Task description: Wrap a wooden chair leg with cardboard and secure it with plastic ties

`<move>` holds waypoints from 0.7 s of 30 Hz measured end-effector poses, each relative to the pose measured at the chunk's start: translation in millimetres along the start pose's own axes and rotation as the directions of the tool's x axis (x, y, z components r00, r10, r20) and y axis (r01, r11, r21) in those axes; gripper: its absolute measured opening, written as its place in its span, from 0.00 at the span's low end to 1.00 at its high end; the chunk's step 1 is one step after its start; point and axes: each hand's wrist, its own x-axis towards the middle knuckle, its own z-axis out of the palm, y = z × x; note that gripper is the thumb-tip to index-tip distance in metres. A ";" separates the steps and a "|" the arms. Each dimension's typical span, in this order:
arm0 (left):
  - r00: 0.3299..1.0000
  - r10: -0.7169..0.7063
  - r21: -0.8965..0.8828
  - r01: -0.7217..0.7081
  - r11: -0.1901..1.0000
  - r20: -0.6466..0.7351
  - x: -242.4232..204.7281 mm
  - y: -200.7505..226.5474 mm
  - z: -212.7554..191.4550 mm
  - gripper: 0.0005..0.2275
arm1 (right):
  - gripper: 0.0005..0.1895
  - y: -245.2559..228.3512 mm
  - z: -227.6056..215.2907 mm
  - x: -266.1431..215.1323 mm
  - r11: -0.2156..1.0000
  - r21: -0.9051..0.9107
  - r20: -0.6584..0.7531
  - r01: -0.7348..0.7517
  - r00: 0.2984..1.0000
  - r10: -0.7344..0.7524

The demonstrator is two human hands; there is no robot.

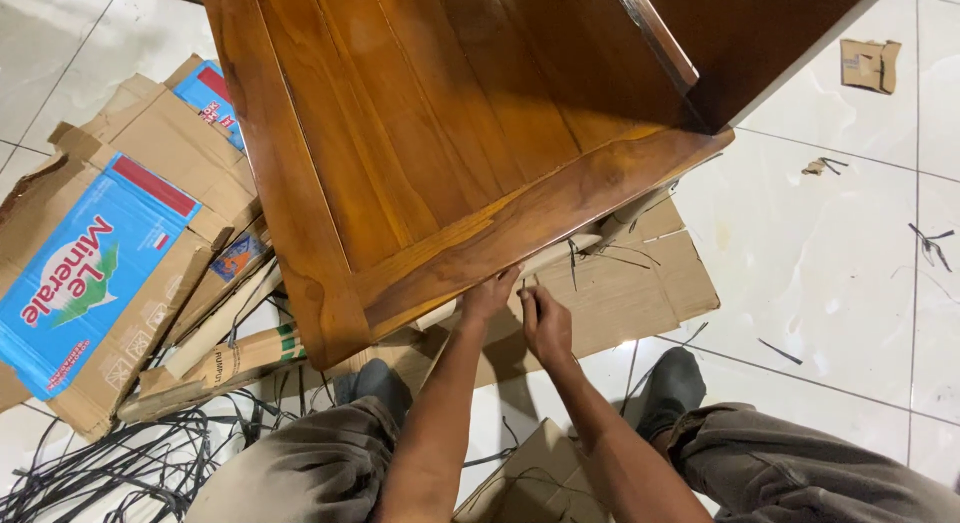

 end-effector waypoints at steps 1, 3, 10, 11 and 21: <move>0.991 0.137 0.133 -0.135 0.982 -0.001 2.8 -2.9 -6.3 0.08 | 0.13 -4.6 -2.5 3.6 0.999 0.005 -0.028 0.054 0.998 -0.054; 0.993 0.116 0.134 -0.117 0.984 0.016 4.2 -1.7 -5.3 0.08 | 0.14 -11.8 -5.3 22.1 0.997 -0.020 -0.036 0.070 0.997 -0.071; 0.916 -0.286 -0.230 0.354 0.906 0.281 -20.1 12.0 -12.0 0.19 | 0.21 57.5 15.5 118.7 0.959 -0.282 0.111 0.035 0.994 -0.004; 0.915 -0.287 -0.229 0.355 0.907 0.283 -24.2 11.6 -1.0 0.19 | 0.21 57.2 15.1 119.0 0.959 -0.281 0.113 0.034 0.994 -0.002; 0.934 -0.209 -0.292 0.294 0.910 0.289 -0.2 7.9 -37.8 0.12 | 0.19 48.5 13.4 123.0 0.962 0.188 0.145 -0.199 0.974 0.173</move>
